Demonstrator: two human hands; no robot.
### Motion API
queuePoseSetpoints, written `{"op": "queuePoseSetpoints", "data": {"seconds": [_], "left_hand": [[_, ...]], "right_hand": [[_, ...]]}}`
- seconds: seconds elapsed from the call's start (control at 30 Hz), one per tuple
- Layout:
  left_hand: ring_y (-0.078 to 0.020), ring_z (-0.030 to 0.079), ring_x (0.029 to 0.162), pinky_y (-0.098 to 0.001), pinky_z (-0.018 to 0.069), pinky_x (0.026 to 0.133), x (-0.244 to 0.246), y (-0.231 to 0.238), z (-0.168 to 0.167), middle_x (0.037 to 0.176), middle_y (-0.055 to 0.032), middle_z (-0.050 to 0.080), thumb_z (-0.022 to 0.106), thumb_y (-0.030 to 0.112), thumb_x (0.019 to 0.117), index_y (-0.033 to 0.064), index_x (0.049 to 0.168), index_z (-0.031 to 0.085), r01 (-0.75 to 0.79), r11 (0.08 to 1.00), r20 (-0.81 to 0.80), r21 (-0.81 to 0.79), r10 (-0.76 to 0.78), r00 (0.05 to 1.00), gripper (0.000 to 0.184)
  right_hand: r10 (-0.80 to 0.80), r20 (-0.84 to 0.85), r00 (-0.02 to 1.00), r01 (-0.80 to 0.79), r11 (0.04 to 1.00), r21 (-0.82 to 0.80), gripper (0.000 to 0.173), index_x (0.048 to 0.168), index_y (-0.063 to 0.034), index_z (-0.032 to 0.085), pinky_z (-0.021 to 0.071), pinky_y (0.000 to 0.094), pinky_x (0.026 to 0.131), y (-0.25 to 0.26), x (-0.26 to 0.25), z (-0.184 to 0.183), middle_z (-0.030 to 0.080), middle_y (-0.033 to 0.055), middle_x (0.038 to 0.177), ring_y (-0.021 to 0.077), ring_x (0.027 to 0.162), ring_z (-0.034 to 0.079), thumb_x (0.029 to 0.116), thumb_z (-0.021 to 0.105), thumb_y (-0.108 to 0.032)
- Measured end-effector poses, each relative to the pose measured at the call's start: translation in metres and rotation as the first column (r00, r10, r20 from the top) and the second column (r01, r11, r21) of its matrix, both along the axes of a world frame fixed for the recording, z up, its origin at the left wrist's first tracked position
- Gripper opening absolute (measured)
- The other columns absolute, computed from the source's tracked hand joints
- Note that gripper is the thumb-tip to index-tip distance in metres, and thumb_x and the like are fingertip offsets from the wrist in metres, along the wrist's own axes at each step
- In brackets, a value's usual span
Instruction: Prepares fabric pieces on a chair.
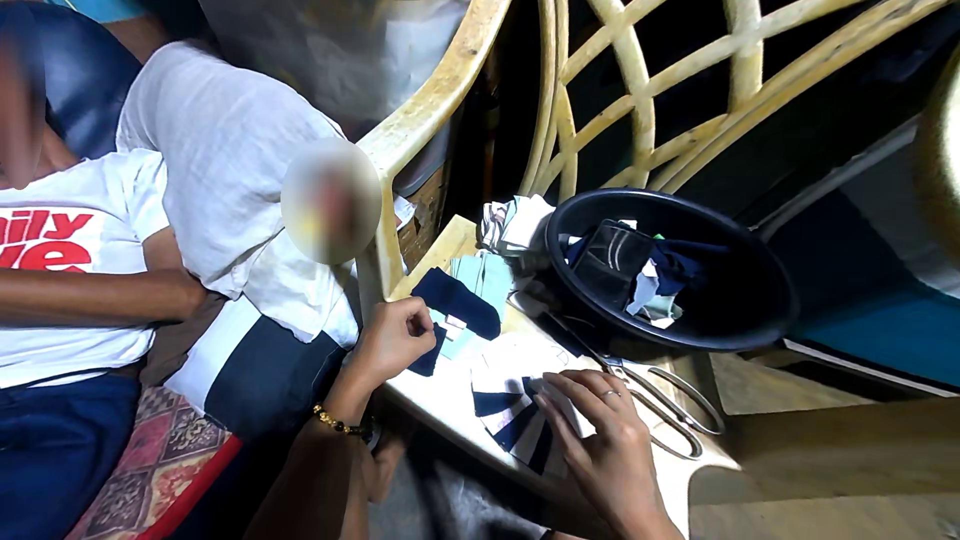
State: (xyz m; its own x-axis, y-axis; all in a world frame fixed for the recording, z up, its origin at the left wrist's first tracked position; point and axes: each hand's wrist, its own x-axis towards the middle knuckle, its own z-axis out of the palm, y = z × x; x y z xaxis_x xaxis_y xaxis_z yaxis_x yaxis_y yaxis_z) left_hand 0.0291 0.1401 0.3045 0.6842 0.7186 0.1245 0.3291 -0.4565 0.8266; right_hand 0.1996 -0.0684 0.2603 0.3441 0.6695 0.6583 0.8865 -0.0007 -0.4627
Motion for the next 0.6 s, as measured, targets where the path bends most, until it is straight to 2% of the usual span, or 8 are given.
{"op": "queuePoseSetpoints", "data": {"seconds": [0.07,0.1,0.2,0.23,0.3,0.37,0.43,0.6], "left_hand": [[0.0015,0.059,0.066,-0.0143,0.0498,0.061,-0.002,-0.007,0.005,0.083,0.0022,0.067,0.069,-0.006,0.0844,0.0004,0.097,0.066,0.095,0.974,0.223,-0.207,-0.048,0.974,0.015],[0.0009,0.063,0.064,-0.0152,0.0533,0.06,-0.001,-0.011,0.007,0.082,0.0042,0.07,0.068,-0.009,0.0832,0.0012,0.103,0.064,0.183,0.94,0.323,-0.287,-0.085,0.942,0.023],[-0.0037,0.068,0.066,-0.0197,0.0591,0.062,0.006,-0.027,0.008,0.085,0.0038,0.073,0.065,-0.012,0.0839,-0.0011,0.116,0.062,0.385,0.836,0.492,-0.39,-0.164,0.855,0.034],[-0.0047,0.069,0.067,-0.0206,0.0599,0.063,0.008,-0.032,0.009,0.087,0.003,0.073,0.065,-0.011,0.0846,-0.0019,0.118,0.061,0.411,0.819,0.51,-0.401,-0.173,0.842,0.034],[-0.0056,0.069,0.068,-0.0212,0.0604,0.063,0.013,-0.039,0.009,0.089,0.002,0.073,0.065,-0.011,0.0853,-0.0031,0.119,0.061,0.427,0.808,0.526,-0.405,-0.176,0.832,0.035],[-0.0053,0.069,0.068,-0.0211,0.0607,0.063,0.015,-0.044,0.01,0.089,0.002,0.072,0.066,-0.011,0.0856,-0.0036,0.12,0.06,0.422,0.811,0.526,-0.404,-0.172,0.833,0.035],[-0.0049,0.069,0.068,-0.021,0.0605,0.064,0.016,-0.046,0.011,0.088,0.0028,0.073,0.066,-0.011,0.0855,-0.0028,0.119,0.061,0.42,0.812,0.528,-0.405,-0.167,0.833,0.035],[-0.0045,0.07,0.068,-0.0209,0.0611,0.064,0.016,-0.05,0.012,0.087,0.003,0.074,0.066,-0.011,0.0861,-0.0031,0.115,0.064,0.415,0.824,0.545,-0.386,-0.16,0.823,0.03]], "right_hand": [[0.117,-0.234,0.965,-0.103,0.992,0.072,0.034,0.112,0.0043,0.073,0.052,0.0212,0.091,0.003,-0.01,0.0,0.071,0.0154,0.108,0.0127,0.102,0.066,0.0915,0.067,-0.023],[0.208,-0.393,0.896,-0.175,0.977,0.118,0.04,0.119,0.0074,0.068,0.0539,0.018,0.09,0.005,-0.017,0.001,0.068,0.0132,0.115,0.0061,0.103,0.065,0.0913,0.069,-0.021],[0.402,-0.763,0.507,-0.323,0.909,0.264,0.057,0.135,0.0118,0.052,0.0598,0.0246,0.089,0.009,-0.038,0.01,0.066,0.0092,0.128,0.0093,0.105,0.069,0.0868,0.073,-0.009],[0.44,-0.814,0.379,-0.343,0.884,0.318,0.058,0.137,0.0113,0.05,0.0607,0.0273,0.09,0.01,-0.042,0.011,0.067,0.0088,0.127,0.0119,0.105,0.071,0.0861,0.073,-0.005],[0.474,-0.85,0.229,-0.354,0.854,0.381,0.053,0.134,0.0087,0.054,0.0612,0.0293,0.09,0.01,-0.045,0.01,0.07,0.0083,0.121,0.0143,0.103,0.072,0.0855,0.073,0.001],[0.47,-0.867,0.167,-0.315,0.858,0.405,0.041,0.124,0.0049,0.064,0.0626,0.0293,0.082,0.01,-0.045,0.009,0.076,0.0078,0.108,0.0139,0.091,0.074,0.084,0.071,0.005],[0.442,-0.884,0.151,-0.27,0.879,0.394,0.032,0.115,0.0035,0.069,0.0635,0.0275,0.073,0.009,-0.045,0.011,0.077,0.0074,0.096,0.0122,0.079,0.074,0.0841,0.067,0.01],[0.404,-0.898,0.173,-0.216,0.905,0.366,0.024,0.105,0.0017,0.074,0.0632,0.0248,0.068,0.005,-0.042,0.015,0.077,0.0065,0.087,0.0102,0.07,0.073,0.0848,0.065,0.011]]}}
